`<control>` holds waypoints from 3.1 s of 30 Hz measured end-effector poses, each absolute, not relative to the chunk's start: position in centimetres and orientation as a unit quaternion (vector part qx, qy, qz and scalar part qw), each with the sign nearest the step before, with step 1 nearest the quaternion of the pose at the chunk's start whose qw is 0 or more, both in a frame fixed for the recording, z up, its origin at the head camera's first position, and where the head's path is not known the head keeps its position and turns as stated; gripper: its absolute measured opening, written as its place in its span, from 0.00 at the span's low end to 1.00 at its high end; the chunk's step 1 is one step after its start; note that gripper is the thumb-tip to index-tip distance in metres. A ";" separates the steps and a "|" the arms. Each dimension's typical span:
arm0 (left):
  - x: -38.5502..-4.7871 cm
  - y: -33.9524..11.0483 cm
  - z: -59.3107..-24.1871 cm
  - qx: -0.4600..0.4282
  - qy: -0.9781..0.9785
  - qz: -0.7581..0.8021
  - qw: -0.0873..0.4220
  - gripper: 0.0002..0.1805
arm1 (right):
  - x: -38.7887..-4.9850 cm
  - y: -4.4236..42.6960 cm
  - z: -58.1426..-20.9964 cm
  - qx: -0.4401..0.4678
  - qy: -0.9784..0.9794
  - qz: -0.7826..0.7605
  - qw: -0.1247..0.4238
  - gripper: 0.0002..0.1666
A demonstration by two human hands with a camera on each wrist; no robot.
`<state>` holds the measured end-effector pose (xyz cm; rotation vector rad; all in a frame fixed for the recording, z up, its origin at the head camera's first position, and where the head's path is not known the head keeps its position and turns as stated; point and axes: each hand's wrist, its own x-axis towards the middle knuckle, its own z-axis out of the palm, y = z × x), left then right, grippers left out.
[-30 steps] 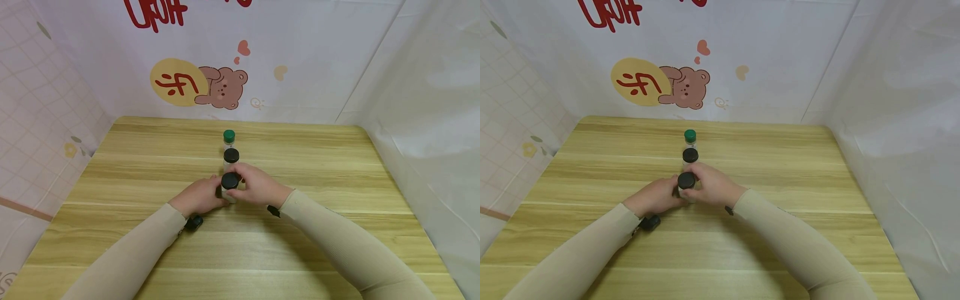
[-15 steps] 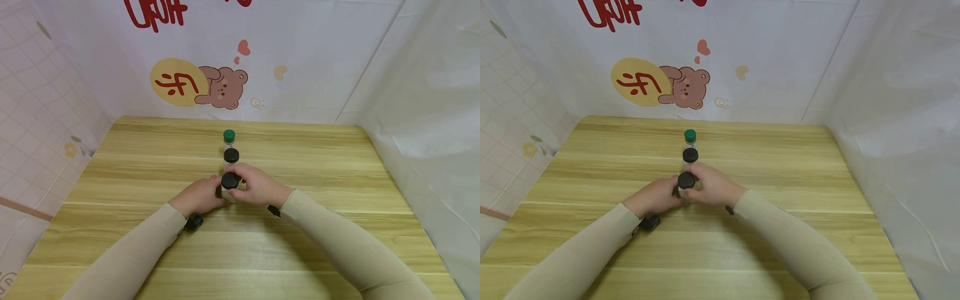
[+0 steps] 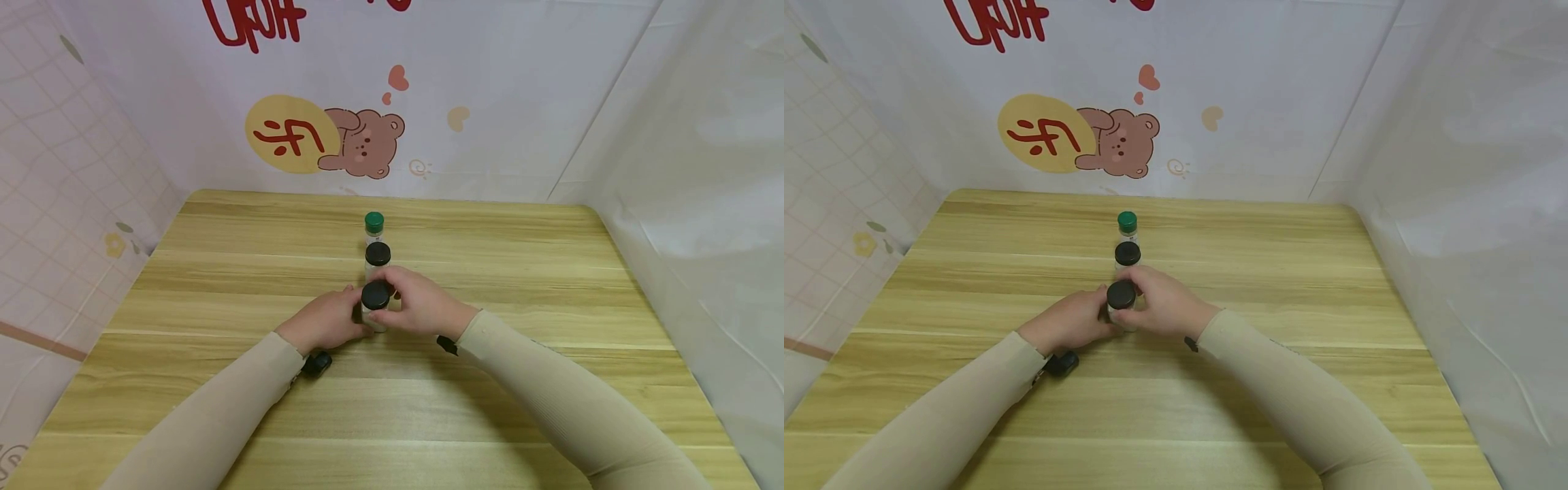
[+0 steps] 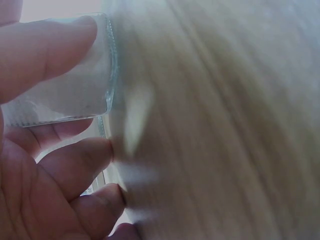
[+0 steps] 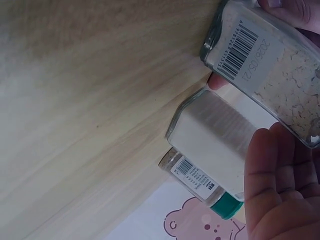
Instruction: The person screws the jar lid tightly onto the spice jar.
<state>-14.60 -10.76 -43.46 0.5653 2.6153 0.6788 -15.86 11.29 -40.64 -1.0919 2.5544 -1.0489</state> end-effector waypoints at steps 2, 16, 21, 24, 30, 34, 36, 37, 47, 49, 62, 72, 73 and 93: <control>-14.6 -10.8 -43.5 0.203 0.930 0.242 0.188 0.40 | -15.9 11.3 -40.6 -0.372 0.856 -0.349 0.083 0.29; -14.6 -10.9 -43.5 0.209 0.928 0.248 0.186 0.40 | -15.8 11.2 -40.6 -0.369 0.859 -0.344 0.083 0.23; -14.6 -10.9 -43.6 0.205 0.928 0.246 0.189 0.41 | -15.8 11.2 -40.5 -0.368 0.859 -0.346 0.089 0.26; -14.6 -10.9 -43.6 0.208 0.928 0.245 0.188 0.41 | -15.8 11.2 -40.5 -0.375 0.856 -0.345 0.086 0.25; -14.6 -11.0 -43.8 0.213 0.927 0.249 0.184 0.40 | -15.7 11.2 -40.5 -0.373 0.859 -0.341 0.083 0.22; -14.6 -11.0 -43.8 0.212 0.926 0.251 0.185 0.40 | -15.6 11.1 -40.4 -0.361 0.862 -0.344 0.089 0.23; -14.6 -11.0 -43.8 0.210 0.927 0.250 0.186 0.41 | -15.6 11.1 -40.4 -0.359 0.862 -0.346 0.091 0.23; -14.7 -11.0 -43.8 0.209 0.927 0.249 0.186 0.41 | -15.6 11.1 -40.4 -0.359 0.862 -0.347 0.091 0.24; -14.7 -11.0 -43.8 0.215 0.928 0.246 0.178 0.39 | -15.8 11.3 -40.6 -0.382 0.855 -0.342 0.078 0.24; -14.7 -11.0 -43.8 0.214 0.928 0.246 0.180 0.39 | -15.8 11.2 -40.6 -0.377 0.856 -0.344 0.079 0.23; -14.6 -11.0 -43.5 0.206 0.929 0.242 0.190 0.40 | -16.0 11.3 -40.8 -0.384 0.853 -0.344 0.078 0.28; -14.6 -10.9 -43.4 0.201 0.929 0.241 0.196 0.41 | -15.8 11.2 -40.8 -0.367 0.856 -0.354 0.086 0.24; -14.6 -10.9 -43.4 0.199 0.929 0.240 0.197 0.41 | -15.9 11.2 -40.8 -0.367 0.855 -0.355 0.087 0.25; -14.6 -10.9 -43.4 0.197 0.928 0.244 0.200 0.41 | -15.9 11.1 -40.7 -0.366 0.855 -0.356 0.089 0.26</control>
